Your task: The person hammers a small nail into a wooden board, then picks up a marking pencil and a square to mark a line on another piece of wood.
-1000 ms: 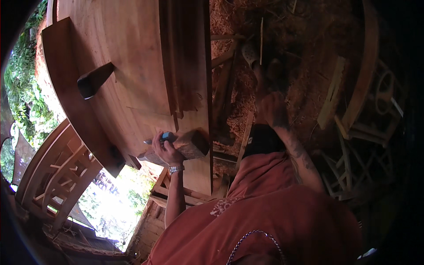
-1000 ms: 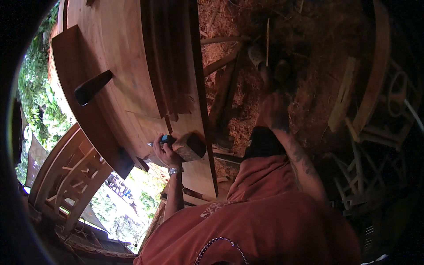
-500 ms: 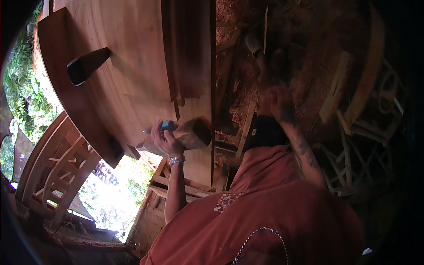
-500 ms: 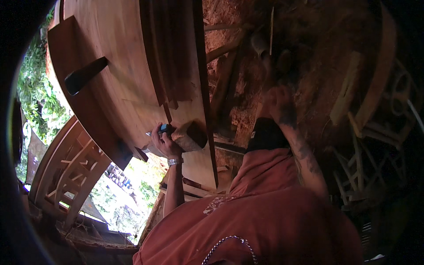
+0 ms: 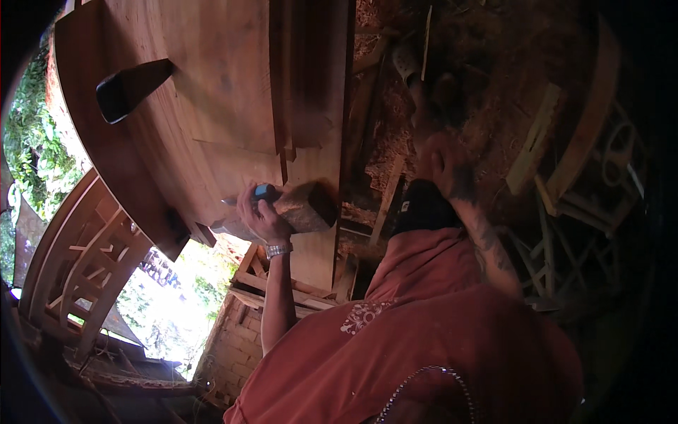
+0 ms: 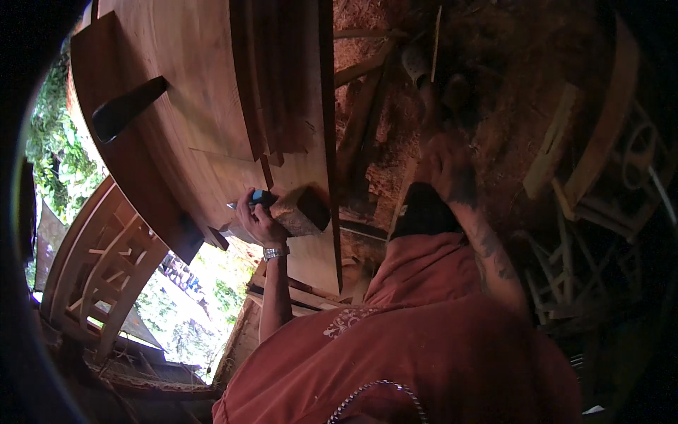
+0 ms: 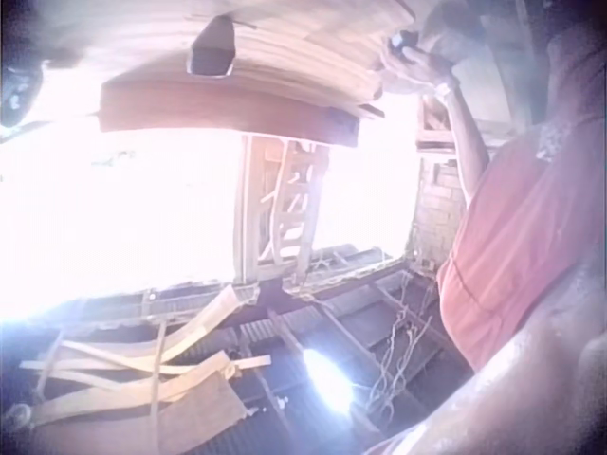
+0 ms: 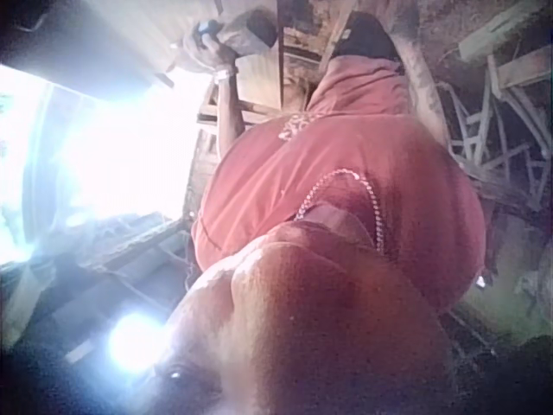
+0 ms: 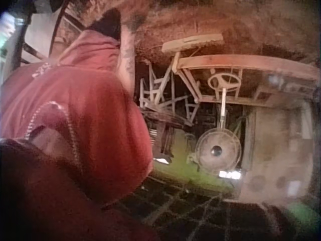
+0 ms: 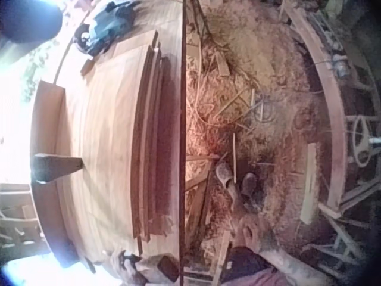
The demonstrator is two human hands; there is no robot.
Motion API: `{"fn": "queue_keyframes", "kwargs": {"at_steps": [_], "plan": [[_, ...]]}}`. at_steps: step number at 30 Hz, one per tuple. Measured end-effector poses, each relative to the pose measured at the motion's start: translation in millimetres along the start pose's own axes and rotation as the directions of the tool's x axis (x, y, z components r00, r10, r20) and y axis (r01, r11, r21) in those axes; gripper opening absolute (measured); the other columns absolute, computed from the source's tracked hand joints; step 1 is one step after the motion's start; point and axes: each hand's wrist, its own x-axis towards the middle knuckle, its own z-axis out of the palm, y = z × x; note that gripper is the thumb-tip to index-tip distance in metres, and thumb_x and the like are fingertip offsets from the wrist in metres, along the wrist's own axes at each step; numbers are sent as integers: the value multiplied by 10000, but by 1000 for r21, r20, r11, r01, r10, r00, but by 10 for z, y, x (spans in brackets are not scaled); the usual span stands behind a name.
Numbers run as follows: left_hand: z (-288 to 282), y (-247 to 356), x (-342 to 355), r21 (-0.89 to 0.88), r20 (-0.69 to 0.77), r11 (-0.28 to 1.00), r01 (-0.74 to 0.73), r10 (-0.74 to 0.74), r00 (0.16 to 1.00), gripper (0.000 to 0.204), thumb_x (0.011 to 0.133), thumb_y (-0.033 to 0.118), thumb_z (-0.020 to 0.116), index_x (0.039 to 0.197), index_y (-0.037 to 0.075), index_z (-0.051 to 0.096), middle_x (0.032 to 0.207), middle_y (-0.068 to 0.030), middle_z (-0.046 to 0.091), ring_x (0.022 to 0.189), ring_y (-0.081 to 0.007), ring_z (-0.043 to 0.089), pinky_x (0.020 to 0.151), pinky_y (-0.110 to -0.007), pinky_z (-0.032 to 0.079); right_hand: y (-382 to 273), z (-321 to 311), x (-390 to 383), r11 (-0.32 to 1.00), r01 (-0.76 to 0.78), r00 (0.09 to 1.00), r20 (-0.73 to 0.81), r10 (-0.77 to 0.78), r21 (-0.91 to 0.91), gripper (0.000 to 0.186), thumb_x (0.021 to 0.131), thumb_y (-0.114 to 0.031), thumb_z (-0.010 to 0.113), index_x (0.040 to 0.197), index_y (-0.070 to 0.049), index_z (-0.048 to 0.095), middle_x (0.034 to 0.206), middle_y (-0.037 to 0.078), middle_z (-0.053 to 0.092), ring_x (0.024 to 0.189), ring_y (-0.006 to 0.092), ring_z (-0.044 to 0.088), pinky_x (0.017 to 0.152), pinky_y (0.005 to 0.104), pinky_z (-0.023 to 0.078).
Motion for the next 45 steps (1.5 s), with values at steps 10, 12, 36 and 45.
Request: {"fn": "queue_keyframes", "kwargs": {"at_steps": [10, 12, 36, 45], "plan": [[-15, -17, -5, -51, 3, 999, 2, -2, 1000, 368, 771, 66, 478, 1089, 3, 653, 1155, -179, 619, 1102, -344, 567, 1008, -455, 437, -26, 93, 273, 995, 101, 988, 114, -101, -1, 221, 881, -132, 620, 1081, -39, 636, 1126, 208, 603, 1058, 425, 580, 900, 474, 486], [-14, 4, -2, -46, 13, 999, 5, -4, 1000, 371, 769, 63, 478, 1090, 3, 653, 1160, -180, 620, 1102, -345, 567, 1009, -455, 436, -152, -10, 164, 992, 37, 998, 63, -30, -124, 230, 870, -151, 639, 1067, -32, 638, 1147, 202, 598, 1074, 419, 573, 901, 472, 489], [-301, -82, 232, 105, 344, 987, -122, 79, 936, 443, 719, 78, 620, 1152, 20, 548, 1160, -184, 553, 1120, -373, 534, 986, -461, 422, 32, -277, 258, 988, 2, 992, -123, 17, 154, 223, 837, -127, 654, 1040, -35, 644, 1016, 200, 634, 955, 427, 605, 863, 482, 503], [-572, 812, 354, 91, 286, 995, -45, 17, 958, 421, 899, -11, 525, 1312, 72, 522, 1087, -202, 568, 949, -372, 617, 826, -468, 515, -83, -991, 333, 923, -386, 661, 695, 284, -11, 408, 940, -367, 569, 1152, -27, 643, 1040, 218, 653, 987, 429, 609, 837, 489, 500]]}}
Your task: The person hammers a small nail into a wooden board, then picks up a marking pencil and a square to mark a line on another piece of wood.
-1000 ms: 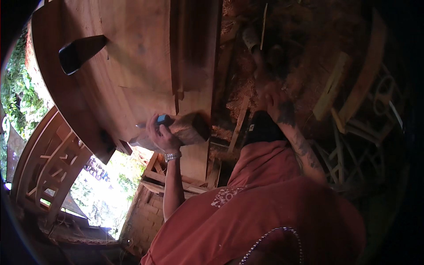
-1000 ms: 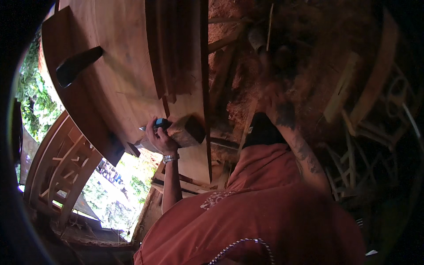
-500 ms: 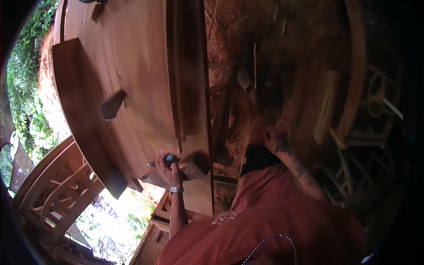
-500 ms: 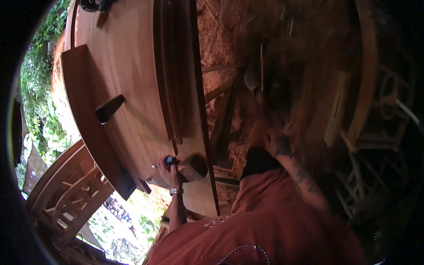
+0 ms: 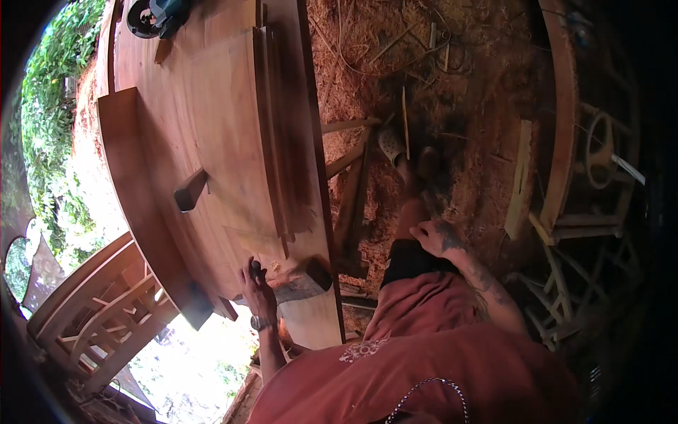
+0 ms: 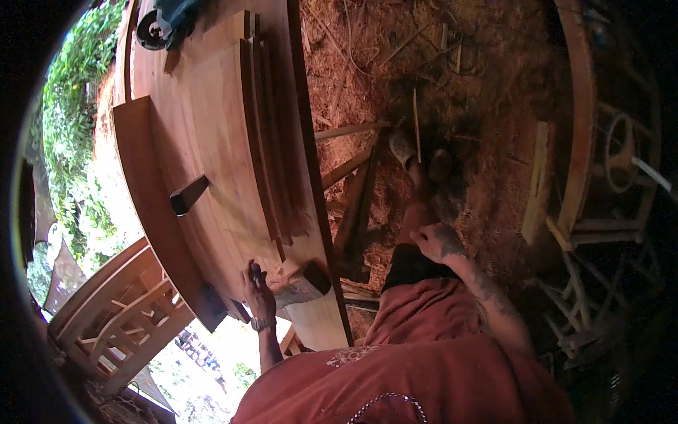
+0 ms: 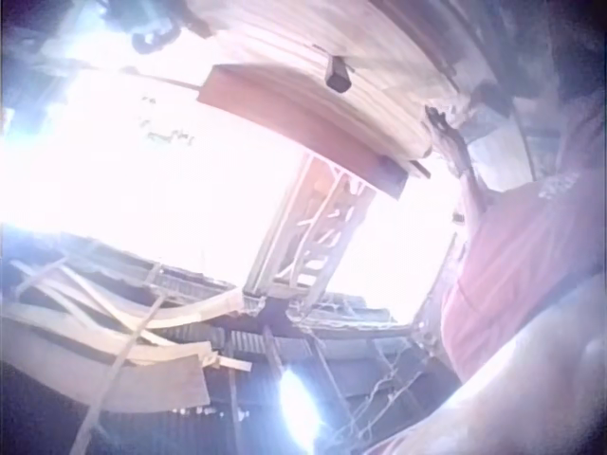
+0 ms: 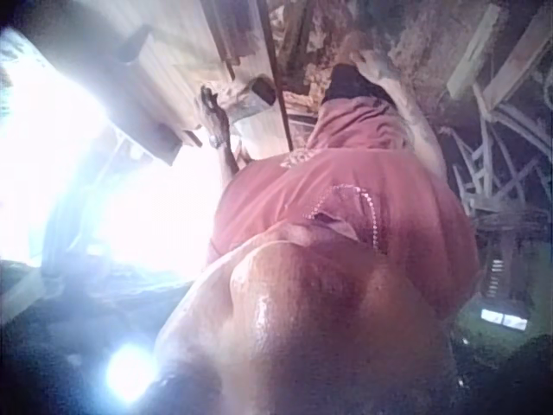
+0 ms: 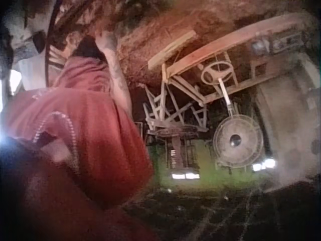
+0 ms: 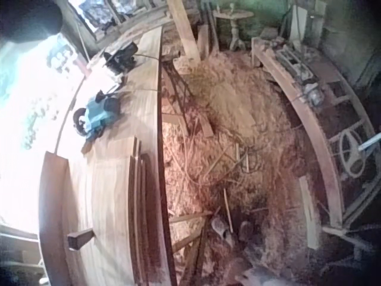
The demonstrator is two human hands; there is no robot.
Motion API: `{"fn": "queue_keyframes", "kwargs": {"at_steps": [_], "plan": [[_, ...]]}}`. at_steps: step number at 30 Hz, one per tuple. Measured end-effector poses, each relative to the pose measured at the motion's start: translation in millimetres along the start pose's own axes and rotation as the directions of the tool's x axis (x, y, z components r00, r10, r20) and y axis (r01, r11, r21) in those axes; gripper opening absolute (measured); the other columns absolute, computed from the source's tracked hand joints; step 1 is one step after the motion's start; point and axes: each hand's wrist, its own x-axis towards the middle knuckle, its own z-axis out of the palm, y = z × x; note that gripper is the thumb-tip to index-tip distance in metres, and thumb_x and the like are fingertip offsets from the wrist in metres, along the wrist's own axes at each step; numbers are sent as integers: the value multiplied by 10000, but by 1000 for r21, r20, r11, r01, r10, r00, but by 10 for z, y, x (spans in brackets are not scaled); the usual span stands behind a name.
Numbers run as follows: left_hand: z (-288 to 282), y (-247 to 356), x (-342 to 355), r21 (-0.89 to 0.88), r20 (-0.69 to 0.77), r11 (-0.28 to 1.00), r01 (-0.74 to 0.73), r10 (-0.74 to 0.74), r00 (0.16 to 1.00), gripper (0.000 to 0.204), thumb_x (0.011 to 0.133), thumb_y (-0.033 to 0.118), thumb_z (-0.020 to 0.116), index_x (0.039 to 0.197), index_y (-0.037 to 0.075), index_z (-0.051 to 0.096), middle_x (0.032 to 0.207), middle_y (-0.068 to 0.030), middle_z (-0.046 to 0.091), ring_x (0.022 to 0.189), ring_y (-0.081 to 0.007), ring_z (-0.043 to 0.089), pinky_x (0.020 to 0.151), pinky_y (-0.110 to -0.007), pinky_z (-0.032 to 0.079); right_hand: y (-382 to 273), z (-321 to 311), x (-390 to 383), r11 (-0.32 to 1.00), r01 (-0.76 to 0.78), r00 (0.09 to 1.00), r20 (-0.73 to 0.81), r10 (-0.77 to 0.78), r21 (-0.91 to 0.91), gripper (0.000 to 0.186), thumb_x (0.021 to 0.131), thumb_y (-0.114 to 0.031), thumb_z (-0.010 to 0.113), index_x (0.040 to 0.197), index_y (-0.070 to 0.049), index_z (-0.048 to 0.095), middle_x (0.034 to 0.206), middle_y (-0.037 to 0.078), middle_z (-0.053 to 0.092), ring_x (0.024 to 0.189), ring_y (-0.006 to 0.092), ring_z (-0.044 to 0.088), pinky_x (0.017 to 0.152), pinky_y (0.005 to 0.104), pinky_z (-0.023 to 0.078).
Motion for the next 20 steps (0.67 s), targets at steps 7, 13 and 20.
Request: {"fn": "queue_keyframes", "kwargs": {"at_steps": [7, 13, 20], "plan": [[70, 1406, -636, 207, 63, 673, -710, 715, 696, 389, 776, 178, 646, 1151, 230, 734, 1064, -65, 572, 1002, -249, 560, 819, -391, 461, -931, -115, 7, 414, 67, 723, 241, -647, 908, 601, 1053, -518, 343, 1307, -19, 561, 1007, 110, 695, 925, 162, 639, 847, 349, 488], [603, 1751, -492, -336, 308, 235, -912, 943, 130, 479, 742, 213, 657, 1218, 272, 655, 1435, -124, 500, 1265, -354, 531, 909, -493, 456, -1750, -912, -190, 259, 32, 763, 144, -631, 965, 323, 1062, -276, 446, 1259, -29, 516, 793, 33, 602, 558, 71, 516, 477, 204, 426], [306, 1839, 1407, 326, -69, 450, -831, 888, 454, 619, 743, 124, 791, 1332, 157, 602, 1359, -171, 568, 1329, -327, 485, 1088, -404, 417, -1831, -1874, 488, 607, 653, 748, -507, -428, 452, 271, 1025, -301, 469, 1149, -62, 493, 715, 13, 625, 525, 78, 511, 475, 250, 419]]}}
